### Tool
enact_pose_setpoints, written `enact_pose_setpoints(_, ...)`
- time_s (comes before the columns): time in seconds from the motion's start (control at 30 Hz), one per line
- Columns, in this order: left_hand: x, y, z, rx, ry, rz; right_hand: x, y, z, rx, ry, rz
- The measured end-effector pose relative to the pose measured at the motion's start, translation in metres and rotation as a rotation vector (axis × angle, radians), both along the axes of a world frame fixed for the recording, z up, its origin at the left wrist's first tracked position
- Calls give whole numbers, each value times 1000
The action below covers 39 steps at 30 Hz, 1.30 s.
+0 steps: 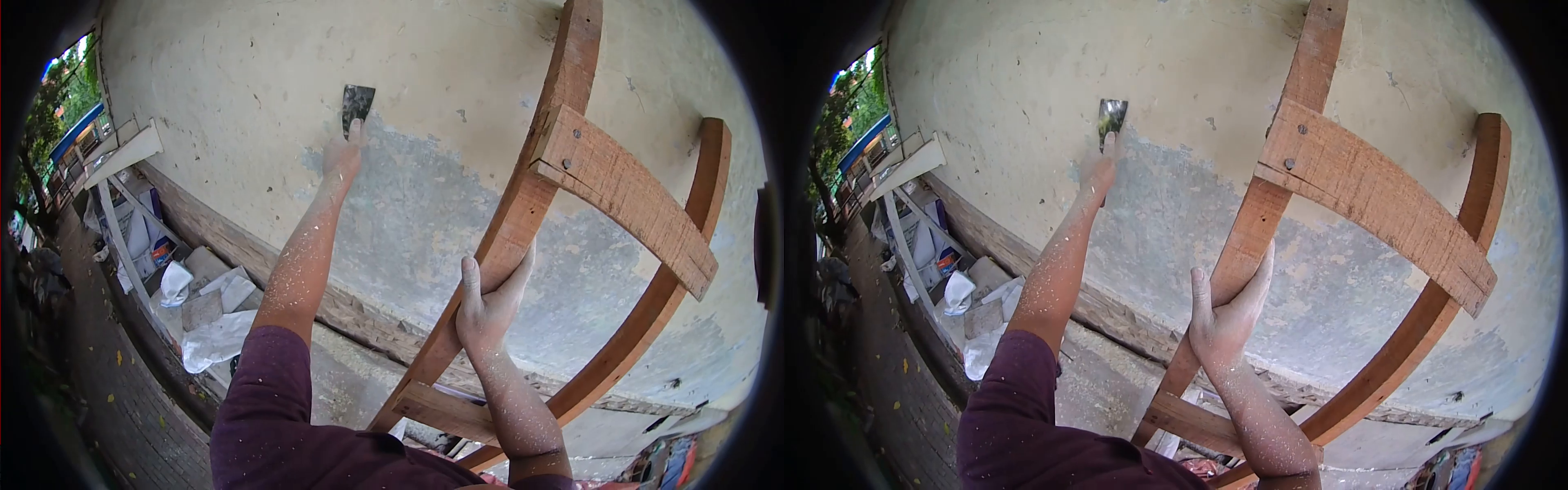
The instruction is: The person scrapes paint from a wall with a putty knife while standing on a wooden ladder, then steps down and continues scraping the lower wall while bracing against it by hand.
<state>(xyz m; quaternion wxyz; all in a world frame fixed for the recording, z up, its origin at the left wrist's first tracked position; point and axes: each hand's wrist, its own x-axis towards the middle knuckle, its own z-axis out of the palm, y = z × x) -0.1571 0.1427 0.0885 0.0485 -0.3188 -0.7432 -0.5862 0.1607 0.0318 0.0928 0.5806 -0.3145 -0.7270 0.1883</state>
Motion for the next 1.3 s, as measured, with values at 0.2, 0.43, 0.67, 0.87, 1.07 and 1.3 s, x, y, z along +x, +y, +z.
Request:
enact_pose_setpoints(0.2,-19,-19,-14,-244,-36,-24,-2,-1,0,8,31,-10)
enact_pose_setpoints(0.43,-28,-26,-13,-317,106,26,-1,-2,1,-8,12,-22)
enact_pose_setpoints(0.67,-6,-22,32,31,69,-14,-1,0,0,-9,28,-23)
enact_pose_setpoints(0.87,-5,-24,222,-24,73,-180,0,1,-3,-22,-3,-31)
enact_pose_setpoints(1.07,-6,-6,134,-118,52,-116,2,-2,0,-27,15,-12)
enact_pose_setpoints(1.3,2,5,181,-93,150,-39,1,-1,1,6,-8,-33)
